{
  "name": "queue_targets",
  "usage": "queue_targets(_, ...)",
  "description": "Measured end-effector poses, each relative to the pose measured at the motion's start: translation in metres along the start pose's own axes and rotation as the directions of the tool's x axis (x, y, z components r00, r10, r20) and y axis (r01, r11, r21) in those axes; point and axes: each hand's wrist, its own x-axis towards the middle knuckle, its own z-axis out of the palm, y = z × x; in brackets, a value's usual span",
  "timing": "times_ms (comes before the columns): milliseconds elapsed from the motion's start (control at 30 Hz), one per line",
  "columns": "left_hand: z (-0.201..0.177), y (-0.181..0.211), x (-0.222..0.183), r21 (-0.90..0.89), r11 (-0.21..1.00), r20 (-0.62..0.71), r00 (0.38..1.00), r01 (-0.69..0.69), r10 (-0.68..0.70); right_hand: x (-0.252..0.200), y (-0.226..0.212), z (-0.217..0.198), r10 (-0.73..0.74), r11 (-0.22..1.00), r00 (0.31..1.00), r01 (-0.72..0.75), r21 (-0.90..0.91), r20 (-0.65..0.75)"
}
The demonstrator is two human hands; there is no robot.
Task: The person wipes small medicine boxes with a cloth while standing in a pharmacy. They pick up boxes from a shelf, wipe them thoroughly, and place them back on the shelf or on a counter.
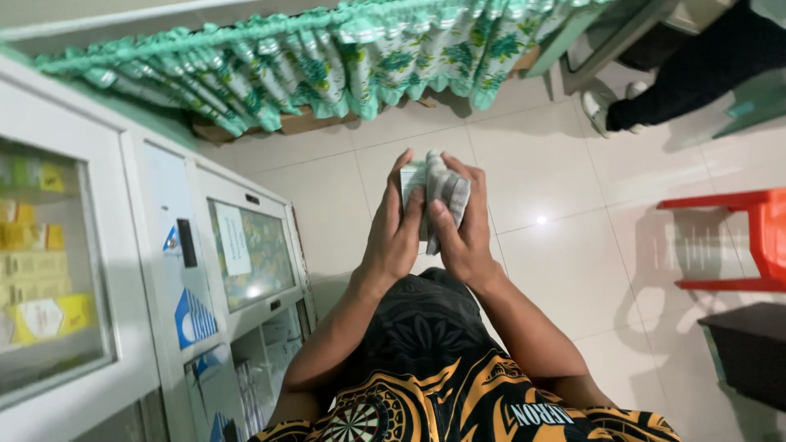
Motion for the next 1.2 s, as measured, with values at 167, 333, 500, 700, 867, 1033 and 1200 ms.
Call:
queue_targets(167,-0.005,0.003,-0.014,-0.034,0.999,-0.1,0.994,-0.036,0.032,0.005,0.004,0.004,0.005,0.999,0.998,-0.008,0.048,0.059)
queue_targets(333,-0.004,0.001,-0.013,0.005,0.998,-0.23,0.971,-0.062,0.061,0.001,-0.001,0.007,0.016,0.997,0.986,-0.029,0.077,0.166)
queue_targets(500,0.01,0.003,-0.01,0.098,0.994,-0.318,0.948,0.053,-0.019,0.0,-0.008,-0.008,0.016,0.994,0.96,-0.045,0.097,0.278)
queue_targets(700,0.043,0.032,-0.017,0.044,0.952,-0.274,0.92,0.303,-0.281,0.026,0.013,-0.035,-0.088,0.993,0.943,0.058,0.103,0.322)
queue_targets(867,0.074,0.028,-0.029,-0.007,0.986,-0.369,0.916,0.168,-0.158,0.027,0.022,-0.05,-0.077,0.984,0.931,0.013,0.178,0.356)
queue_targets(1033,0.087,0.023,-0.04,-0.002,0.992,-0.509,0.854,0.125,-0.109,0.01,0.013,-0.063,-0.036,0.963,0.874,-0.1,0.252,0.484)
queue_targets(1200,0.104,-0.007,-0.053,0.091,0.982,-0.687,0.724,0.168,-0.06,-0.012,0.014,-0.078,-0.035,0.945,0.773,-0.181,0.274,0.634)
